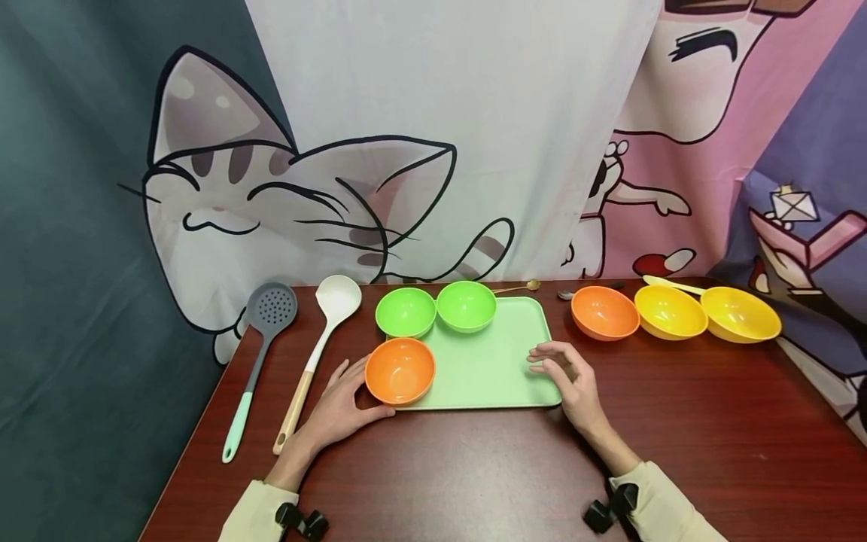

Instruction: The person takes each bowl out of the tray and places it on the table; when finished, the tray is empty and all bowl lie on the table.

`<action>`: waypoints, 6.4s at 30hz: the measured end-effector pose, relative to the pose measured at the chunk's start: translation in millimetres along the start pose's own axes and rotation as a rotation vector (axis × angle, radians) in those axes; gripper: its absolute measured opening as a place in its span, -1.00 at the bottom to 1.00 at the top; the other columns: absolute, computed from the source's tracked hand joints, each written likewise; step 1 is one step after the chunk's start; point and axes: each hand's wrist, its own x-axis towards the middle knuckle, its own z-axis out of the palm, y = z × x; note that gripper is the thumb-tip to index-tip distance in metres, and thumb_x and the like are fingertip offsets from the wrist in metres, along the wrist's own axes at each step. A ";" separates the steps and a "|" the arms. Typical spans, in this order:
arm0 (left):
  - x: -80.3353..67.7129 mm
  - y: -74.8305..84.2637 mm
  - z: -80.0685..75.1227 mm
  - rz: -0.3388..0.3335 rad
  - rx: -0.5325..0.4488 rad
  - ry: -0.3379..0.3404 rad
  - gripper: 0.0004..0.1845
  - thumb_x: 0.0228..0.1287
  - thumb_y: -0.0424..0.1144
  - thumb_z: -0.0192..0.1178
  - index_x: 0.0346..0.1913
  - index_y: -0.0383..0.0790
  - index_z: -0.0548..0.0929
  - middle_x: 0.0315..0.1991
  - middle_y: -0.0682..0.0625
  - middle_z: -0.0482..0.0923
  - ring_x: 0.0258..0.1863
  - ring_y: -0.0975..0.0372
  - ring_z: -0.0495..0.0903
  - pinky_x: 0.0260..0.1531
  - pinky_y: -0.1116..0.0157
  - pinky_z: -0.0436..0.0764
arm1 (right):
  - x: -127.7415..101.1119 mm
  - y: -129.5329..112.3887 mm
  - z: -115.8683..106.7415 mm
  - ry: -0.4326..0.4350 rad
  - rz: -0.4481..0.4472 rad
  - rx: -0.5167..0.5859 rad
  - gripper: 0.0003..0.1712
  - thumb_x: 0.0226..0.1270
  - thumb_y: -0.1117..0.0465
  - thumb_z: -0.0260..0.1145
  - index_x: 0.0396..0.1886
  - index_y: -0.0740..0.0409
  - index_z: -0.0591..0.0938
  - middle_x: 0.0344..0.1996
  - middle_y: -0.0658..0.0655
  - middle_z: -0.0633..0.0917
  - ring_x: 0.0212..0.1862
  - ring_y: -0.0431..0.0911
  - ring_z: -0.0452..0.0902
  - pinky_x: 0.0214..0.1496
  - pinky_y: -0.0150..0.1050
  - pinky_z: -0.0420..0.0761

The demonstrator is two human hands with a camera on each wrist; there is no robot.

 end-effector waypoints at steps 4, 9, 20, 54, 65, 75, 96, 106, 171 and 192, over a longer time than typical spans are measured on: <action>-0.6 0.1 0.1 0.001 -0.002 0.002 0.00 0.01 0.40 0.36 0.48 0.00 0.36 0.44 0.08 0.39 0.51 0.09 0.23 0.54 -0.15 -0.03 | 0.2 0.4 11.7 -0.021 0.036 -0.044 -0.72 0.45 0.50 0.07 0.06 0.63 0.45 -0.12 0.63 0.56 -0.04 0.01 0.70 -0.05 -0.16 0.76; -0.2 0.7 -0.2 0.010 -0.011 0.007 -0.02 0.01 0.37 0.38 0.47 0.01 0.37 0.43 0.08 0.40 0.51 0.07 0.24 0.53 -0.16 -0.02 | 2.8 1.2 22.4 -0.067 0.039 -0.059 -0.72 0.44 0.53 0.05 0.08 0.62 0.44 -0.08 0.53 0.58 -0.01 -0.01 0.69 -0.02 -0.19 0.75; -0.2 -1.6 0.5 0.021 -0.004 0.016 -0.02 -0.01 0.38 0.39 0.48 0.07 0.36 0.43 0.12 0.40 0.51 0.07 0.24 0.53 -0.15 -0.02 | 5.8 4.1 48.5 -0.073 0.103 -0.020 -0.73 0.46 0.47 0.10 0.06 0.59 0.46 -0.09 0.59 0.56 0.00 -0.04 0.69 0.01 -0.21 0.74; 0.7 -1.2 2.5 0.001 -0.008 0.009 -0.02 0.00 0.40 0.36 0.47 0.03 0.38 0.42 0.11 0.41 0.51 0.11 0.24 0.53 -0.14 0.00 | 43.7 -10.8 151.6 -0.164 0.592 -0.148 -0.57 0.46 0.22 0.23 0.20 0.37 0.49 0.10 0.35 0.63 -0.06 -0.07 0.65 -0.19 -0.27 0.74; 3.0 -1.6 1.4 0.006 0.001 0.009 -0.02 0.02 0.42 0.34 0.47 0.03 0.37 0.42 0.12 0.41 0.51 0.12 0.24 0.54 -0.14 -0.01 | 45.9 -16.1 150.0 -0.193 0.577 -0.188 -0.64 0.47 0.25 0.22 0.13 0.39 0.55 -0.03 0.36 0.67 -0.24 -0.23 0.61 -0.18 -0.27 0.74; 0.6 -1.4 1.9 -0.001 0.010 0.007 -0.03 0.00 0.39 0.38 0.45 0.01 0.40 0.42 0.08 0.42 0.51 0.11 0.24 0.54 -0.14 0.00 | 44.4 -13.8 150.3 -0.193 0.585 -0.208 -0.69 0.45 0.29 0.21 0.07 0.39 0.60 -0.10 0.33 0.69 -0.31 -0.29 0.57 -0.24 -0.29 0.73; 0.4 0.7 0.7 0.015 0.038 0.005 -0.02 0.00 0.33 0.41 0.46 -0.03 0.39 0.42 0.00 0.42 0.51 0.05 0.24 0.53 -0.13 0.01 | 45.8 1.0 148.7 -0.045 0.659 -0.200 -0.79 0.31 0.35 0.21 -0.20 0.40 0.70 -0.41 0.04 0.70 -0.40 -0.25 0.47 -0.32 -0.44 0.48; 0.0 1.2 -0.2 0.012 0.035 0.000 -0.02 0.02 0.38 0.37 0.48 0.01 0.37 0.42 0.03 0.41 0.52 0.06 0.24 0.54 -0.12 0.00 | 42.1 23.3 133.3 -0.017 0.749 -0.158 -0.74 0.27 0.23 0.27 -0.15 0.29 0.71 -0.42 -0.03 0.66 -0.53 -0.27 0.40 -0.48 -0.44 0.45; -2.8 -1.0 -0.4 0.041 0.040 0.012 -0.03 0.06 0.32 0.38 0.50 -0.02 0.33 0.45 -0.06 0.37 0.51 0.01 0.25 0.51 -0.15 0.01 | 10.5 -16.7 -30.6 0.415 0.706 -0.327 -0.76 0.47 0.15 0.20 -0.15 0.22 0.69 -0.40 -0.34 0.63 -0.14 -0.35 0.47 -0.08 -0.59 0.47; -3.8 -1.5 3.5 0.010 0.021 -0.008 -0.03 0.08 0.38 0.32 0.51 0.05 0.31 0.47 0.02 0.34 0.53 0.08 0.20 0.54 -0.10 -0.04 | -8.6 -29.1 -79.5 0.515 0.700 -0.287 -0.80 0.48 0.12 0.21 -0.30 -0.08 0.74 -0.39 -0.36 0.64 -0.16 -0.39 0.45 -0.12 -0.63 0.43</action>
